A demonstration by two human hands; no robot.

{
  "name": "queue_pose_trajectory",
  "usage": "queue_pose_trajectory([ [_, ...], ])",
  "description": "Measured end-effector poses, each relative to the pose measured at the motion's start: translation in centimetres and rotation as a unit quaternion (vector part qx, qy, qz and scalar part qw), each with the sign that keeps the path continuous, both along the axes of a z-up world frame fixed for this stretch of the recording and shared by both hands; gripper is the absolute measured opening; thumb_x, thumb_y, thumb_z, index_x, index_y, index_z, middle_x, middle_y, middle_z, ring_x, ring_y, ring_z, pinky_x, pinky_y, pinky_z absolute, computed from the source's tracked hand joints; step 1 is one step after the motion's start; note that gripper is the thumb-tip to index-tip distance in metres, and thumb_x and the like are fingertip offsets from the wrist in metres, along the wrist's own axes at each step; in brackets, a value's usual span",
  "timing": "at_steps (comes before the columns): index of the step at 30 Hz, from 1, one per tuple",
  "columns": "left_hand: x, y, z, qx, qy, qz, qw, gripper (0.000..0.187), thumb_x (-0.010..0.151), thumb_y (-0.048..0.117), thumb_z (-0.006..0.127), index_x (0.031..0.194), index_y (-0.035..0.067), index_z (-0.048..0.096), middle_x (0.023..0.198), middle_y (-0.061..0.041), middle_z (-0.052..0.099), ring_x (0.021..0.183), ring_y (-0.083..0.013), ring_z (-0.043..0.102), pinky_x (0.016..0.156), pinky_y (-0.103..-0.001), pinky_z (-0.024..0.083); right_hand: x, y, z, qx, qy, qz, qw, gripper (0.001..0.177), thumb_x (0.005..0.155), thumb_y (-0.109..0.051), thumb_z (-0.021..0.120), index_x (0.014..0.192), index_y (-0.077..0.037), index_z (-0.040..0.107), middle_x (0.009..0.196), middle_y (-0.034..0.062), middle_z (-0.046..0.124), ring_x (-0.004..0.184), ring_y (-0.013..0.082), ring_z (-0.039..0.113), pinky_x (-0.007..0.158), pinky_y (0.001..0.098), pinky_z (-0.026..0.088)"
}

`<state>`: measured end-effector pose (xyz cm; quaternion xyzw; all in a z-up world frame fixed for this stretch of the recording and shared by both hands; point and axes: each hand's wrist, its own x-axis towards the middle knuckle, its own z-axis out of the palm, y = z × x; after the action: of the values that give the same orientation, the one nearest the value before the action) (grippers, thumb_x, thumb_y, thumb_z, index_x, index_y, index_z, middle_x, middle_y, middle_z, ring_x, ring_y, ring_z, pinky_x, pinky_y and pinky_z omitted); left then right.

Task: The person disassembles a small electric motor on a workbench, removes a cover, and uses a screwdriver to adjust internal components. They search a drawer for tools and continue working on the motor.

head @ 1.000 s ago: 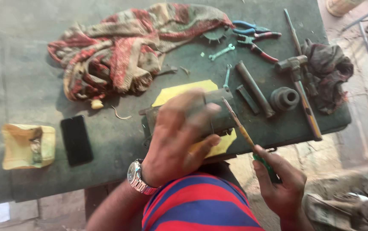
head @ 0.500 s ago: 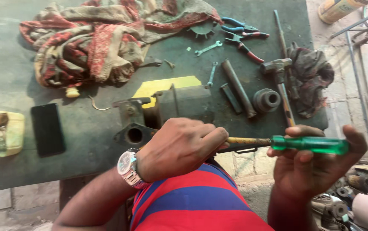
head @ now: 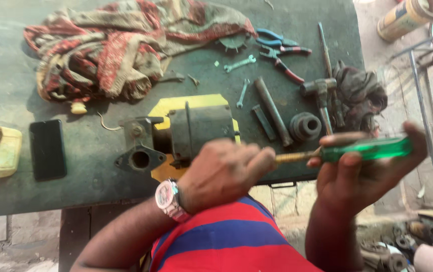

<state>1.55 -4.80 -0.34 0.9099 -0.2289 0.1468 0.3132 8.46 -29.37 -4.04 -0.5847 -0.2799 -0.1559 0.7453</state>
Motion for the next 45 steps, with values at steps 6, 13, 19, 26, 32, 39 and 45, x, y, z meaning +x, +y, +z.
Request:
queue_pose_trajectory([
  [6,-0.2,4.1,-0.2,-0.051,-0.139,0.155,0.977,0.044,0.103,0.027,0.071,0.139,0.006,0.058,0.136,-0.014,0.059,0.127,-0.0316,0.055,0.110,-0.049,0.039,3.9,0.8,-2.2,-0.209,-0.208,-0.157,0.942,0.065,0.109,-0.016,0.066,0.152,-0.019,0.019,0.110,0.0160,0.073,0.071,0.0206,0.069,0.073,0.0326,0.050],
  [13,-2.0,5.4,-0.7,-0.047,-0.105,0.201,0.973,0.045,0.098,0.023,0.073,0.137,0.007,0.059,0.137,-0.013,0.059,0.124,-0.0333,0.055,0.105,-0.048,0.040,5.6,3.5,-7.7,-0.353,-0.128,-0.098,0.922,0.025,0.103,-0.008,0.073,0.123,-0.012,0.058,0.109,0.0074,0.072,0.086,0.0179,0.070,0.070,0.0308,0.056],
  [19,-2.4,4.5,-1.6,-0.103,-0.111,0.162,0.975,0.040,0.100,0.022,0.072,0.135,0.008,0.060,0.136,-0.010,0.061,0.125,-0.0309,0.059,0.107,-0.046,0.045,5.6,3.1,-8.2,-0.369,-0.192,-0.082,0.906,0.033,0.109,-0.009,0.070,0.129,-0.011,0.044,0.117,0.0086,0.068,0.101,0.0218,0.068,0.081,0.0338,0.057],
  [26,0.0,-0.5,-0.5,-0.145,-0.074,0.088,0.983,0.039,0.101,0.025,0.070,0.132,0.003,0.059,0.120,-0.014,0.063,0.111,-0.0313,0.062,0.096,-0.046,0.051,2.1,2.9,-1.5,-0.130,-0.096,-0.054,0.985,0.059,0.112,-0.026,0.075,0.143,-0.015,0.027,0.119,0.0091,0.053,0.088,0.0260,0.075,0.065,0.0276,0.059],
  [32,0.6,-2.5,0.7,-0.143,-0.182,0.127,0.964,0.029,0.096,0.022,0.066,0.120,0.006,0.061,0.101,-0.014,0.064,0.091,-0.0297,0.064,0.076,-0.042,0.049,0.9,4.1,2.8,-0.043,-0.092,-0.048,0.994,0.066,0.105,-0.027,0.081,0.142,-0.016,0.027,0.095,0.0089,0.060,0.072,0.0246,0.072,0.060,0.0280,0.052],
  [39,0.4,-3.1,1.7,-0.234,-0.044,-0.002,0.971,0.015,0.109,0.019,0.060,0.106,0.007,0.052,0.084,-0.011,0.061,0.074,-0.0333,0.065,0.061,-0.045,0.046,2.8,0.1,4.3,0.087,-0.051,0.083,0.991,0.056,0.106,-0.028,0.069,0.145,-0.010,0.033,0.112,0.0142,0.061,0.088,0.0281,0.068,0.076,0.0355,0.054],
  [45,-3.0,-0.3,-0.1,-0.358,0.022,0.010,0.933,0.012,0.109,0.008,0.055,0.120,0.006,0.055,0.076,-0.018,0.054,0.067,-0.0385,0.060,0.058,-0.043,0.044,5.9,-0.4,1.8,0.188,-0.041,0.134,0.972,0.049,0.111,-0.015,0.061,0.154,-0.013,0.039,0.117,0.0189,0.063,0.099,0.0290,0.065,0.086,0.0379,0.052],
])
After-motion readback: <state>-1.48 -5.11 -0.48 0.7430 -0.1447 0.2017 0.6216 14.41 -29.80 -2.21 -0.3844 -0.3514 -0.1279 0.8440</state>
